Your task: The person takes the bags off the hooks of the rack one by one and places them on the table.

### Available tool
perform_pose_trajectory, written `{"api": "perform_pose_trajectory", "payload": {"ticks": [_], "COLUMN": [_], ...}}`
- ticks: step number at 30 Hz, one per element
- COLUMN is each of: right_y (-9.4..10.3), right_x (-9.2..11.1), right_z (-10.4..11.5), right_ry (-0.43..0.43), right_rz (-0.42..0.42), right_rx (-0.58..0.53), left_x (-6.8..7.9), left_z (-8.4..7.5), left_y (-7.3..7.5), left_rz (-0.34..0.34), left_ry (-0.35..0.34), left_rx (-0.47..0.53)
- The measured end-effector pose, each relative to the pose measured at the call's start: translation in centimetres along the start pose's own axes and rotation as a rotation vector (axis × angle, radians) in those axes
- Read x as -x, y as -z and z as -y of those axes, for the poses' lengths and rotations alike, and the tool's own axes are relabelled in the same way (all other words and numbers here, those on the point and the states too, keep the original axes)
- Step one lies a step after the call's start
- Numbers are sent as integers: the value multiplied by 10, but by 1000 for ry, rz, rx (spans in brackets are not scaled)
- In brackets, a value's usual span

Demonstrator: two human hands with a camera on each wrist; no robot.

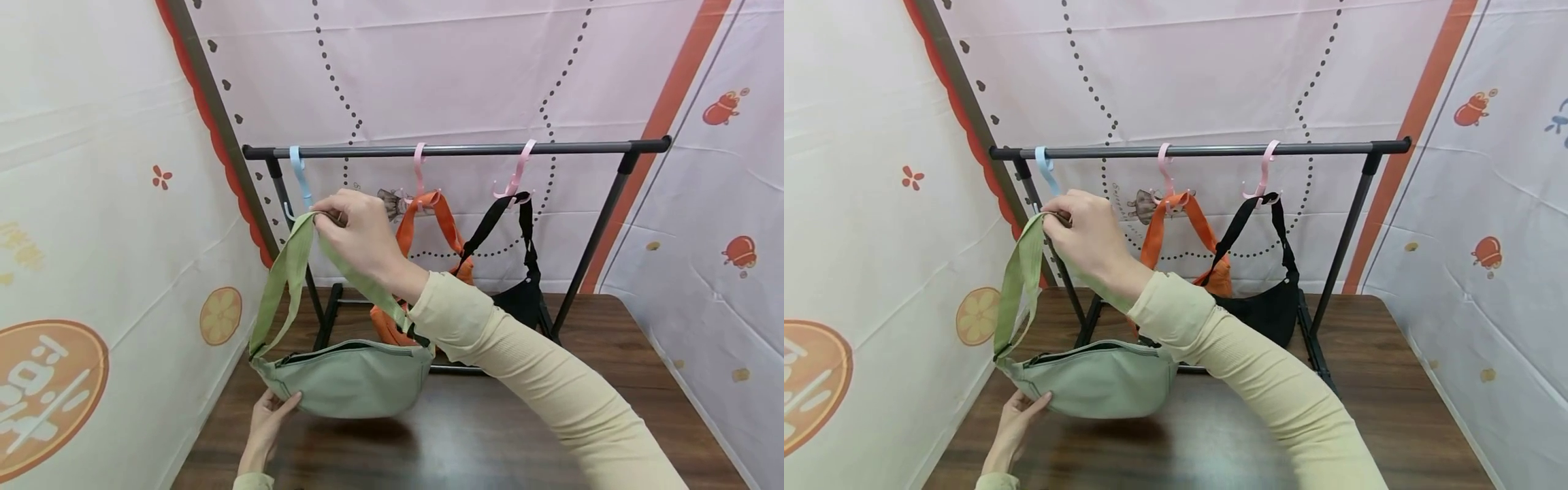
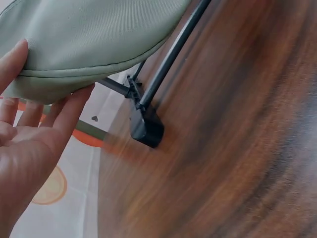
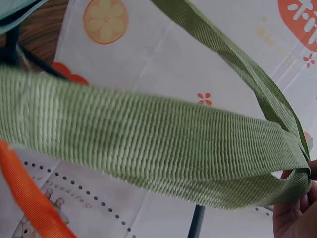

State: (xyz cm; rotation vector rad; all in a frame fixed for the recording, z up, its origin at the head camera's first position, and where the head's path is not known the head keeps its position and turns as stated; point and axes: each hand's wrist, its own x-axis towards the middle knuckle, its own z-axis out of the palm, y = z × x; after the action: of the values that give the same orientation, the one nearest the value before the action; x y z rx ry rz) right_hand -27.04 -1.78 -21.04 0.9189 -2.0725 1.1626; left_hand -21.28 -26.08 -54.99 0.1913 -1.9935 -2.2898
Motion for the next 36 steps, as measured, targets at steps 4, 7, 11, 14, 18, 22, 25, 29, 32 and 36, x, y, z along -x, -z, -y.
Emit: {"api": "perform_pose_trajectory", "payload": {"ticks": [4, 7, 11, 14, 18, 22, 25, 29, 32, 36], "right_y": [3, 2, -3, -7, -11, -16, -23, -33, -40, -45], "right_x": [6, 13, 23, 31, 41, 54, 66, 86, 99, 115], "right_z": [-9, -20, -38, -50, -65, -79, -87, -94, -98, -101], "right_ry": [-69, -131, -182, -214, -263, -296, -304, -303, -304, -307], "right_rz": [55, 72, 64, 59, 77, 123, 155, 198, 238, 286], "right_rx": [37, 76, 89, 105, 140, 139, 134, 136, 142, 173], "left_x": [14, 21, 22, 10, -9, 6, 20, 7, -10, -18], "left_z": [-10, -16, -12, 17, 63, 39, 15, 47, 81, 93], "left_y": [-8, -7, 1, 20, 47, 30, 12, 27, 45, 50], "left_rz": [-87, -110, -112, -99, -57, -102, -150, -141, -169, -253], "left_ry": [76, 80, 7, -43, -98, -119, -117, -165, -163, -109], "left_rx": [4, 30, 2, -12, 26, 52, 49, 102, 141, 169]}}
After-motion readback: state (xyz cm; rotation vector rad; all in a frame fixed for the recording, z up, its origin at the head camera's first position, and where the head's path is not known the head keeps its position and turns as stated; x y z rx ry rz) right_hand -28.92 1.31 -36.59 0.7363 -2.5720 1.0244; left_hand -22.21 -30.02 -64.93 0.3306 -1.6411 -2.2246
